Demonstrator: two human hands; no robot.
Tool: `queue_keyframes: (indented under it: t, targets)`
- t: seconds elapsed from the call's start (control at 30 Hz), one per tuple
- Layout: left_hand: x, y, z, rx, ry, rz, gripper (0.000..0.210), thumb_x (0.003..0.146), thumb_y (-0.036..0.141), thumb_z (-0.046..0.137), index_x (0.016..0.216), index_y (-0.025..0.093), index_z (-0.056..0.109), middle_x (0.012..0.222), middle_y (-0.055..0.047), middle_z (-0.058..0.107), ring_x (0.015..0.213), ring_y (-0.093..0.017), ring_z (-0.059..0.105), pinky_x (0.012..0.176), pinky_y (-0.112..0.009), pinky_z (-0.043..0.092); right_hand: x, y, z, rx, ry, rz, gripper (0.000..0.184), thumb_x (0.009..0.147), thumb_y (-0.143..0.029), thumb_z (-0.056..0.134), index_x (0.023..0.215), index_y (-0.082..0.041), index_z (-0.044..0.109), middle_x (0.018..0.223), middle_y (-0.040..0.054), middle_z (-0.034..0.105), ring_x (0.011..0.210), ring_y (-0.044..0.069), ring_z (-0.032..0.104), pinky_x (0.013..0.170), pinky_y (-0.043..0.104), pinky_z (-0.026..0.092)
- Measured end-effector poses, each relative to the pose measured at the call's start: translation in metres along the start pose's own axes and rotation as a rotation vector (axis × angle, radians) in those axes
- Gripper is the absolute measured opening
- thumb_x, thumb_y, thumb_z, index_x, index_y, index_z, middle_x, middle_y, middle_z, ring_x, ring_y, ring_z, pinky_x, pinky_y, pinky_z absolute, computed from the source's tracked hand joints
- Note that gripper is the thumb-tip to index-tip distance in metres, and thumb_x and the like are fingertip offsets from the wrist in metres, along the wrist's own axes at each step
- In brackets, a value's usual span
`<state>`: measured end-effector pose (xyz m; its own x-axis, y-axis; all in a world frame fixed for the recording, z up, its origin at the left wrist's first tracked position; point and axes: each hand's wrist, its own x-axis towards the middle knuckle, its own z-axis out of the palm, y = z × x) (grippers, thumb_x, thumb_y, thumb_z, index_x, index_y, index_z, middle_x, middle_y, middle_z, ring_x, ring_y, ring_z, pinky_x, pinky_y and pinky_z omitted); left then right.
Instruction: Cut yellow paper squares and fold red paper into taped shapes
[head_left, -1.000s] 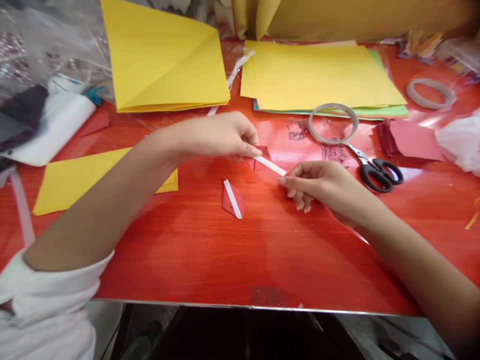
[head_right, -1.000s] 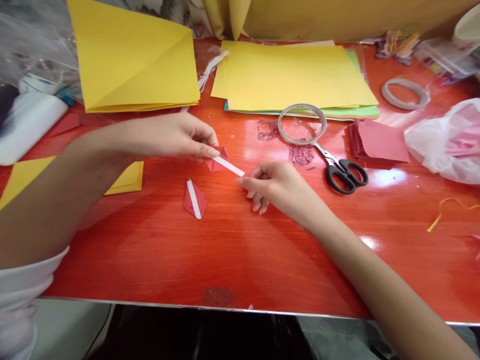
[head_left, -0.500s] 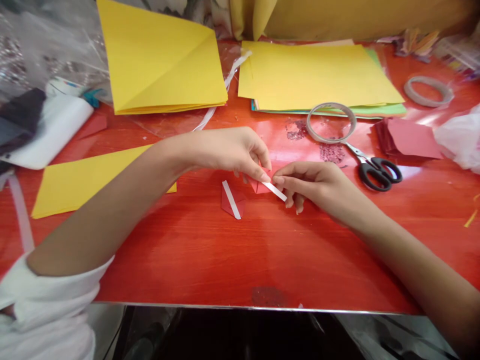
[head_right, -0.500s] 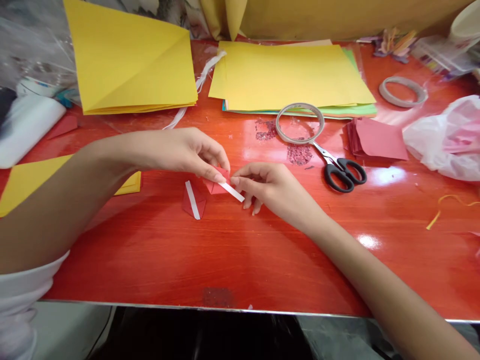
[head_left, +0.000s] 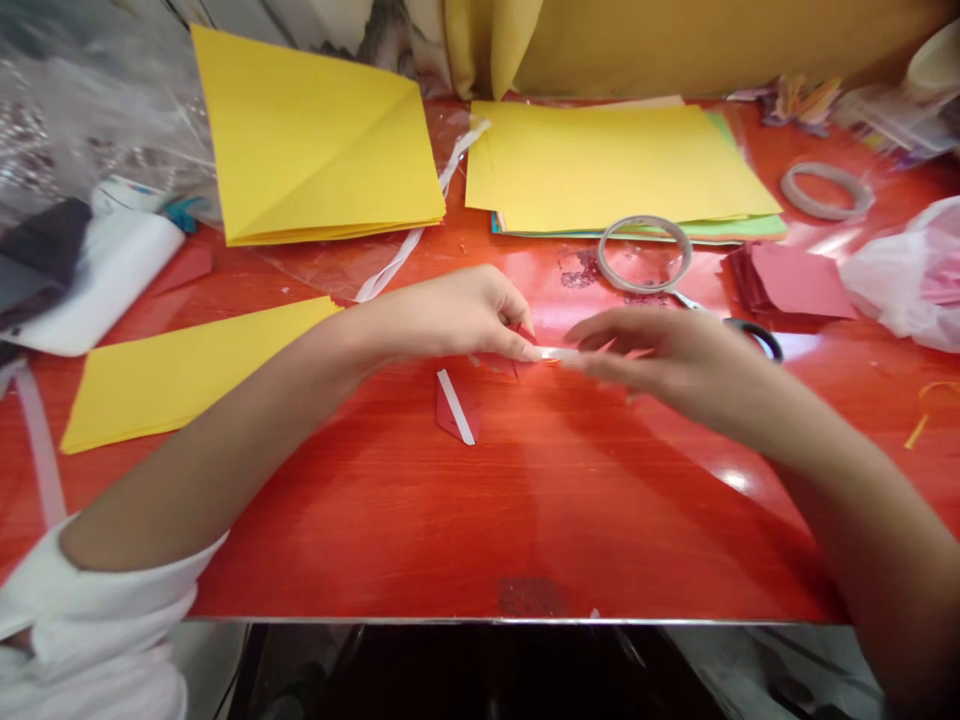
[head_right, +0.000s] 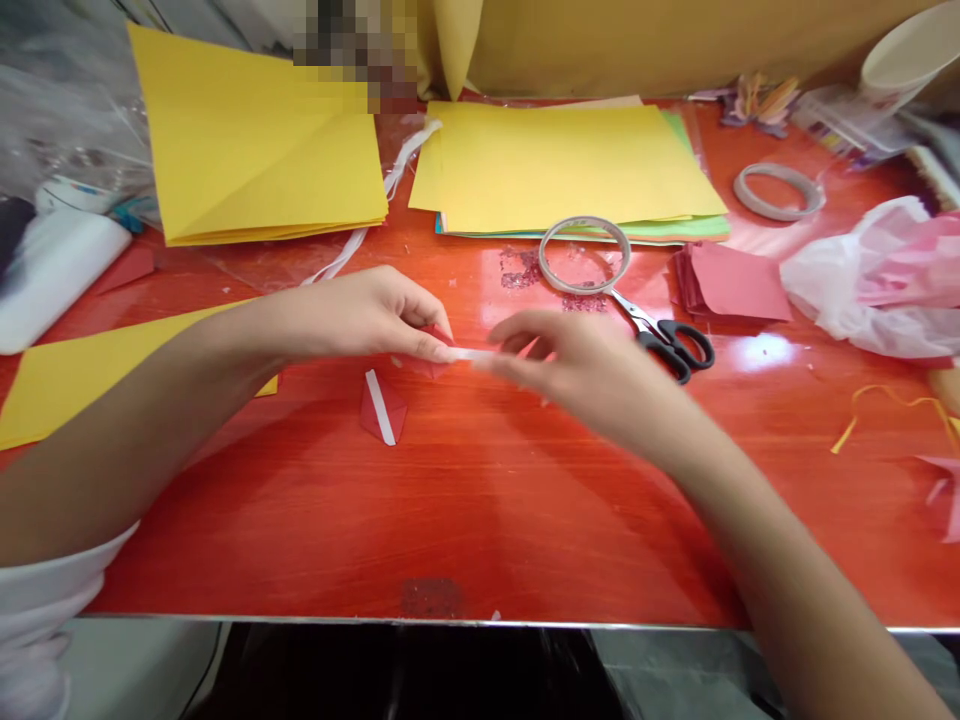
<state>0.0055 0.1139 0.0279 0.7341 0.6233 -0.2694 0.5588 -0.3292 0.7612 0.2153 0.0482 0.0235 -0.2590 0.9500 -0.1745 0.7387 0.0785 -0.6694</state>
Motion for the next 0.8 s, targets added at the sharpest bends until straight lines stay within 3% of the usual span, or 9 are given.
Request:
queue_keyframes:
  t: [0.1, 0.17, 0.23, 0.33, 0.37, 0.5, 0.6, 0.73, 0.8]
  targets:
    - [0.000, 0.000, -0.001, -0.124, 0.093, -0.033, 0.015, 0.071, 0.028, 0.065, 0.065, 0.014, 0.066, 0.056, 0.000, 0.059, 0.051, -0.009, 0.053, 0.049, -0.021, 0.036, -0.007, 0.028, -0.036, -0.520, 0.418, 0.078, 0.035, 0.084, -0.044, 0.055, 0.105, -0.018, 0.065, 0.099, 0.0119, 0.067, 0.085, 0.023, 0.061, 0.072, 0.033, 0.043]
    - [0.000, 0.002, -0.002, -0.218, 0.151, -0.048, 0.011, 0.072, 0.024, 0.065, 0.064, 0.015, 0.064, 0.057, 0.000, 0.060, 0.052, -0.009, 0.054, 0.051, -0.021, 0.039, -0.011, 0.050, -0.056, -0.751, 0.326, 0.165, 0.037, 0.084, -0.041, 0.055, 0.108, -0.014, 0.064, 0.107, 0.0170, 0.064, 0.089, 0.028, 0.059, 0.070, 0.037, 0.042]
    - [-0.001, 0.006, -0.003, -0.271, 0.189, -0.058, 0.011, 0.075, 0.021, 0.063, 0.065, 0.015, 0.064, 0.059, -0.001, 0.062, 0.054, -0.009, 0.056, 0.053, -0.021, 0.042, -0.014, 0.063, -0.066, -0.749, 0.216, 0.247, 0.029, 0.085, -0.040, 0.053, 0.096, -0.017, 0.068, 0.098, 0.0138, 0.067, 0.083, 0.027, 0.060, 0.066, 0.036, 0.042]
    - [-0.002, 0.011, -0.002, -0.262, 0.186, -0.060, 0.015, 0.080, 0.021, 0.058, 0.068, 0.014, 0.063, 0.061, -0.001, 0.062, 0.054, -0.008, 0.056, 0.052, -0.020, 0.042, -0.014, 0.051, -0.054, -0.548, 0.568, 0.108, 0.026, 0.084, -0.035, 0.057, 0.100, -0.018, 0.067, 0.100, 0.0111, 0.068, 0.084, 0.023, 0.063, 0.073, 0.035, 0.045]
    - [-0.003, 0.012, -0.002, -0.249, 0.171, -0.047, 0.015, 0.081, 0.021, 0.057, 0.069, 0.014, 0.063, 0.062, -0.001, 0.062, 0.054, -0.008, 0.057, 0.052, -0.020, 0.042, -0.015, 0.040, -0.044, -0.407, 0.601, 0.028, 0.026, 0.084, -0.035, 0.056, 0.102, -0.019, 0.066, 0.101, 0.0094, 0.068, 0.084, 0.021, 0.063, 0.075, 0.033, 0.046]
    - [-0.006, 0.016, 0.003, -0.186, 0.094, 0.067, 0.013, 0.081, 0.023, 0.057, 0.076, 0.015, 0.065, 0.069, 0.000, 0.064, 0.060, -0.007, 0.059, 0.053, -0.018, 0.043, -0.016, -0.007, -0.005, 0.100, 0.261, -0.149, 0.029, 0.083, -0.041, 0.059, 0.104, -0.022, 0.064, 0.098, 0.0049, 0.068, 0.089, 0.018, 0.063, 0.078, 0.029, 0.049]
    - [-0.007, 0.018, 0.007, -0.148, 0.095, 0.110, 0.011, 0.081, 0.022, 0.057, 0.080, 0.016, 0.066, 0.069, 0.001, 0.064, 0.062, -0.007, 0.059, 0.053, -0.017, 0.043, -0.018, -0.014, -0.001, 0.006, 0.162, -0.173, 0.029, 0.084, -0.045, 0.056, 0.104, -0.025, 0.064, 0.099, 0.0041, 0.068, 0.086, 0.020, 0.063, 0.075, 0.031, 0.048]
    - [-0.008, 0.019, 0.007, -0.145, 0.164, 0.092, 0.009, 0.081, 0.023, 0.056, 0.081, 0.016, 0.062, 0.070, 0.000, 0.065, 0.053, -0.006, 0.056, 0.049, -0.018, 0.040, -0.024, 0.024, -0.034, -0.431, 0.322, -0.125, 0.039, 0.086, -0.048, 0.049, 0.114, -0.022, 0.060, 0.115, 0.0113, 0.062, 0.101, 0.027, 0.058, 0.084, 0.038, 0.043]
    - [-0.008, 0.018, 0.005, -0.137, 0.195, 0.072, 0.010, 0.083, 0.025, 0.053, 0.081, 0.017, 0.059, 0.073, -0.001, 0.065, 0.049, -0.005, 0.052, 0.047, -0.019, 0.038, -0.026, 0.050, -0.051, -0.647, 0.217, 0.079, 0.038, 0.086, -0.044, 0.049, 0.112, -0.019, 0.061, 0.116, 0.0159, 0.061, 0.096, 0.028, 0.059, 0.079, 0.039, 0.043]
